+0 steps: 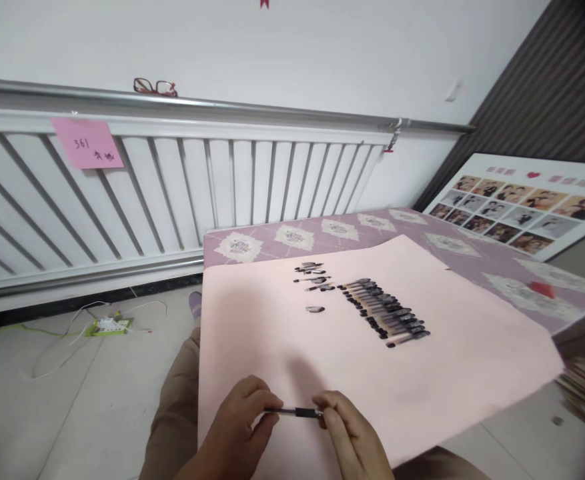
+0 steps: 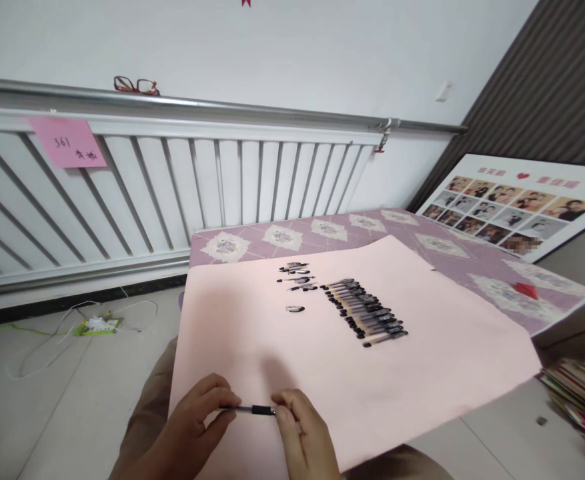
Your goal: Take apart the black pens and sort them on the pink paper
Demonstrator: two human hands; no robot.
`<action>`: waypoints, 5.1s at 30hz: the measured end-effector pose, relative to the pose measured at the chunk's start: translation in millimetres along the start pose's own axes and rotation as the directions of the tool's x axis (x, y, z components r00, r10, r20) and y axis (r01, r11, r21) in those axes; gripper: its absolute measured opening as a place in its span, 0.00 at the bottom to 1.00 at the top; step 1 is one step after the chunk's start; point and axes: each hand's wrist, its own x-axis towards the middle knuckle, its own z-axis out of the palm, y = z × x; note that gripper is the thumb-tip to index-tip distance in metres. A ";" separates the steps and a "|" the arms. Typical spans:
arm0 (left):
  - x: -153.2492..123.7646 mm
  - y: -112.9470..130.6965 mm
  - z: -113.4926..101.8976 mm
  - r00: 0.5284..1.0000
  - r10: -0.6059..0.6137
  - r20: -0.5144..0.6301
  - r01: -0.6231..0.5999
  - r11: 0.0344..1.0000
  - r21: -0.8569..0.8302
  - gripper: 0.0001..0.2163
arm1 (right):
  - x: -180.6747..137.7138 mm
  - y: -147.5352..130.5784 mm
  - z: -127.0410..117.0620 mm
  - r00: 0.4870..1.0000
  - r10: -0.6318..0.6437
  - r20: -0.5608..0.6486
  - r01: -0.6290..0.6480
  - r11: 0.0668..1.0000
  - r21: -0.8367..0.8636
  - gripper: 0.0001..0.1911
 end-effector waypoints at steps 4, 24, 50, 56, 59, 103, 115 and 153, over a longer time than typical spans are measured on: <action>1.0 0.9 -0.5 1.000 -0.010 -0.004 0.010 1.000 0.010 0.09 | 0.5 1.3 -0.2 0.999 0.011 0.034 -0.012 1.000 0.007 0.13; 1.4 2.0 0.7 1.000 -0.013 0.017 0.012 0.999 0.042 0.09 | 0.9 4.1 4.7 1.000 -0.010 0.023 0.014 0.988 -0.152 0.16; 14.5 -21.3 9.9 0.984 -0.139 0.110 0.129 0.988 0.090 0.09 | 38.5 25.5 3.8 0.994 0.010 0.109 -0.002 0.997 -0.074 0.12; 27.5 -46.4 18.4 0.977 -0.208 -0.050 0.208 0.978 -0.005 0.08 | 109.0 71.0 -7.3 0.998 -0.044 0.035 0.056 0.838 -0.543 0.15; 26.4 -59.5 25.8 0.966 -0.248 -0.073 0.246 0.969 -0.029 0.07 | 143.8 81.3 -10.2 0.999 -0.041 0.037 0.055 0.773 -0.632 0.18; 17.9 -58.7 33.2 0.976 -0.187 -0.112 0.192 0.981 0.031 0.09 | 78.8 49.0 12.5 0.929 0.242 0.280 -0.318 0.910 0.266 0.08; 17.6 -56.9 31.4 0.974 -0.180 -0.139 0.183 0.983 0.007 0.10 | 82.1 48.3 6.1 0.934 0.255 0.249 -0.310 0.927 0.213 0.08; 12.8 -93.2 41.9 0.958 0.071 -0.279 -0.043 0.993 0.106 0.09 | 70.2 75.5 46.0 0.929 0.264 0.260 -0.364 0.789 0.496 0.05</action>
